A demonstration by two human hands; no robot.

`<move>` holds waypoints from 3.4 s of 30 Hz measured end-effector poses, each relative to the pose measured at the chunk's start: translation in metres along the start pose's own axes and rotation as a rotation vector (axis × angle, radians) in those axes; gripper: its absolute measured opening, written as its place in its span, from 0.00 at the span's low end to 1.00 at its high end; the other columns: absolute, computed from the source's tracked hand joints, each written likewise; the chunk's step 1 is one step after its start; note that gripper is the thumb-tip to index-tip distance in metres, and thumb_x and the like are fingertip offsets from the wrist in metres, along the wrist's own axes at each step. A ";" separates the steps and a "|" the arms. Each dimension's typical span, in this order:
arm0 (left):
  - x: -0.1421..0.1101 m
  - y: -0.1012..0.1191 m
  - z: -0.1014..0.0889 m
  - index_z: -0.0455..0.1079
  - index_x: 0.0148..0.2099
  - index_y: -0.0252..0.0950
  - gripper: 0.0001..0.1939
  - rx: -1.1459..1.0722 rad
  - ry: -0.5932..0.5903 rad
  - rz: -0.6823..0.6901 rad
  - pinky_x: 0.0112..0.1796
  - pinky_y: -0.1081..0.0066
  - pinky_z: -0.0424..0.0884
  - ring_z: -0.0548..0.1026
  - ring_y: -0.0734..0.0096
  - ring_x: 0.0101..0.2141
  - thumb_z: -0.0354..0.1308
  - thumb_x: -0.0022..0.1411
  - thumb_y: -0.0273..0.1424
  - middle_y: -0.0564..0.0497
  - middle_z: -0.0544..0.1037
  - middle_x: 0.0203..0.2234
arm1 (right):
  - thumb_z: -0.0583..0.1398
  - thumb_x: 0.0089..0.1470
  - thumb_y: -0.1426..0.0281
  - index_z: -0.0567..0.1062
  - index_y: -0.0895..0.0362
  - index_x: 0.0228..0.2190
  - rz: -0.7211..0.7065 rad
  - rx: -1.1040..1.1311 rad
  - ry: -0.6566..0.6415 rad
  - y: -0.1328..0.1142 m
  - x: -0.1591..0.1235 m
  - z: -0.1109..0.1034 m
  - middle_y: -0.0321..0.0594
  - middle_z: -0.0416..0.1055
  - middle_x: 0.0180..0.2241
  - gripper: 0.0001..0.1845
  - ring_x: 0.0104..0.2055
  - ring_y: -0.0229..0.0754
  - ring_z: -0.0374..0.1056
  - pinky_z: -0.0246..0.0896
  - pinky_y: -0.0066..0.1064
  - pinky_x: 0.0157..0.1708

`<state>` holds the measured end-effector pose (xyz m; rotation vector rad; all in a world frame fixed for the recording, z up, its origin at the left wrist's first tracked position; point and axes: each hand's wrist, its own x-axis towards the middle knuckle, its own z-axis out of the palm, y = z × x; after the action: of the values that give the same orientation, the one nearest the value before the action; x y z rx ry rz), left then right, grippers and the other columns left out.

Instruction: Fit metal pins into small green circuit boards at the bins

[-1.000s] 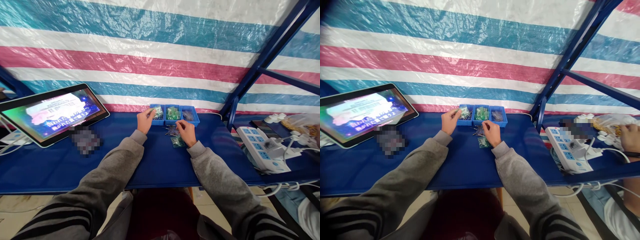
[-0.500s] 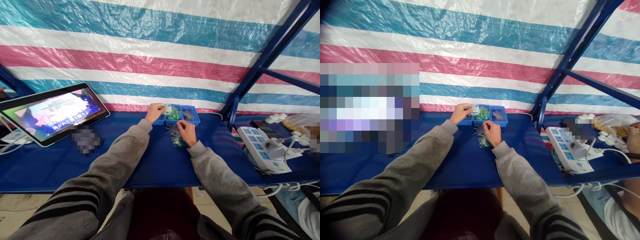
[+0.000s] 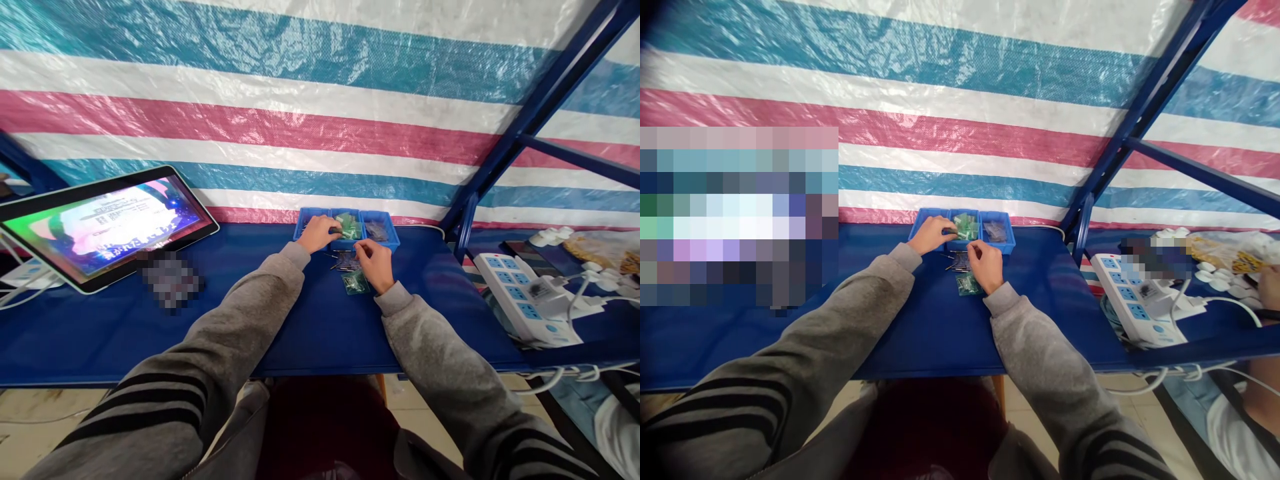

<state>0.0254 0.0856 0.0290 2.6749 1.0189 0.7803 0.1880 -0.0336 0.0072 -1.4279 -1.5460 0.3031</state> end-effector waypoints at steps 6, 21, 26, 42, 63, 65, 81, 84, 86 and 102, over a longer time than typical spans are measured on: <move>0.006 0.013 -0.001 0.75 0.31 0.34 0.09 0.309 -0.095 0.059 0.43 0.60 0.57 0.69 0.55 0.42 0.59 0.62 0.31 0.43 0.78 0.33 | 0.55 0.57 0.64 0.75 0.56 0.27 0.002 -0.006 0.002 0.002 0.001 0.000 0.38 0.73 0.21 0.13 0.25 0.43 0.70 0.63 0.32 0.32; -0.074 0.037 0.001 0.72 0.35 0.35 0.07 0.180 -0.036 0.026 0.39 0.65 0.64 0.72 0.61 0.37 0.57 0.63 0.33 0.47 0.75 0.32 | 0.64 0.44 0.72 0.75 0.54 0.21 0.018 -0.331 -0.247 0.003 0.003 -0.005 0.37 0.74 0.23 0.04 0.28 0.42 0.68 0.54 0.30 0.26; -0.081 0.033 0.013 0.72 0.37 0.35 0.06 0.257 -0.163 0.024 0.38 0.66 0.65 0.72 0.61 0.38 0.55 0.65 0.30 0.45 0.75 0.35 | 0.61 0.47 0.70 0.75 0.54 0.21 0.008 -0.284 -0.192 0.006 0.002 -0.001 0.36 0.73 0.21 0.05 0.26 0.41 0.68 0.56 0.30 0.27; -0.084 0.044 0.005 0.75 0.36 0.36 0.12 -0.494 0.248 -0.186 0.35 0.70 0.72 0.77 0.67 0.31 0.58 0.62 0.39 0.50 0.80 0.30 | 0.56 0.57 0.66 0.74 0.55 0.30 -0.159 0.035 -0.178 -0.001 -0.001 0.002 0.41 0.74 0.30 0.09 0.32 0.43 0.69 0.63 0.32 0.34; -0.085 0.046 0.004 0.72 0.35 0.35 0.16 -0.613 0.246 -0.250 0.33 0.71 0.73 0.76 0.69 0.29 0.55 0.63 0.43 0.50 0.77 0.26 | 0.59 0.54 0.60 0.73 0.55 0.33 -0.097 0.231 -0.183 -0.004 -0.003 0.005 0.40 0.75 0.30 0.11 0.27 0.41 0.70 0.66 0.32 0.28; -0.085 0.047 0.004 0.71 0.32 0.35 0.17 -0.613 0.240 -0.259 0.32 0.72 0.72 0.75 0.70 0.27 0.53 0.64 0.44 0.51 0.76 0.25 | 0.59 0.55 0.61 0.73 0.55 0.31 -0.117 0.234 -0.189 -0.004 -0.004 0.006 0.40 0.75 0.29 0.10 0.27 0.41 0.70 0.66 0.32 0.28; -0.085 0.047 0.006 0.74 0.33 0.34 0.16 -0.623 0.295 -0.215 0.29 0.73 0.70 0.75 0.69 0.29 0.58 0.61 0.43 0.49 0.78 0.27 | 0.54 0.60 0.58 0.70 0.55 0.26 -0.112 0.234 -0.188 -0.007 -0.005 0.004 0.35 0.69 0.20 0.17 0.22 0.40 0.69 0.64 0.31 0.28; -0.085 0.050 0.002 0.72 0.28 0.34 0.19 -0.665 0.233 -0.228 0.26 0.75 0.67 0.72 0.73 0.24 0.55 0.64 0.43 0.51 0.75 0.21 | 0.58 0.57 0.58 0.72 0.55 0.31 -0.106 0.281 -0.192 -0.007 -0.005 0.005 0.37 0.73 0.25 0.13 0.24 0.41 0.71 0.66 0.31 0.27; -0.084 0.052 0.000 0.70 0.25 0.34 0.21 -0.691 0.205 -0.236 0.25 0.75 0.66 0.70 0.75 0.22 0.53 0.65 0.43 0.52 0.73 0.19 | 0.60 0.55 0.59 0.73 0.55 0.34 -0.112 0.299 -0.188 -0.007 -0.005 0.005 0.39 0.75 0.29 0.12 0.25 0.41 0.72 0.67 0.32 0.28; -0.083 0.053 0.000 0.67 0.23 0.34 0.25 -0.818 0.143 -0.266 0.22 0.76 0.63 0.66 0.77 0.20 0.52 0.65 0.46 0.52 0.70 0.18 | 0.60 0.55 0.63 0.72 0.55 0.29 -0.129 0.297 -0.191 -0.008 -0.005 0.004 0.38 0.73 0.26 0.09 0.25 0.41 0.71 0.67 0.33 0.29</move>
<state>0.0035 -0.0093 0.0129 1.7778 0.8124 1.0503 0.1788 -0.0381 0.0089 -1.0876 -1.6585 0.5791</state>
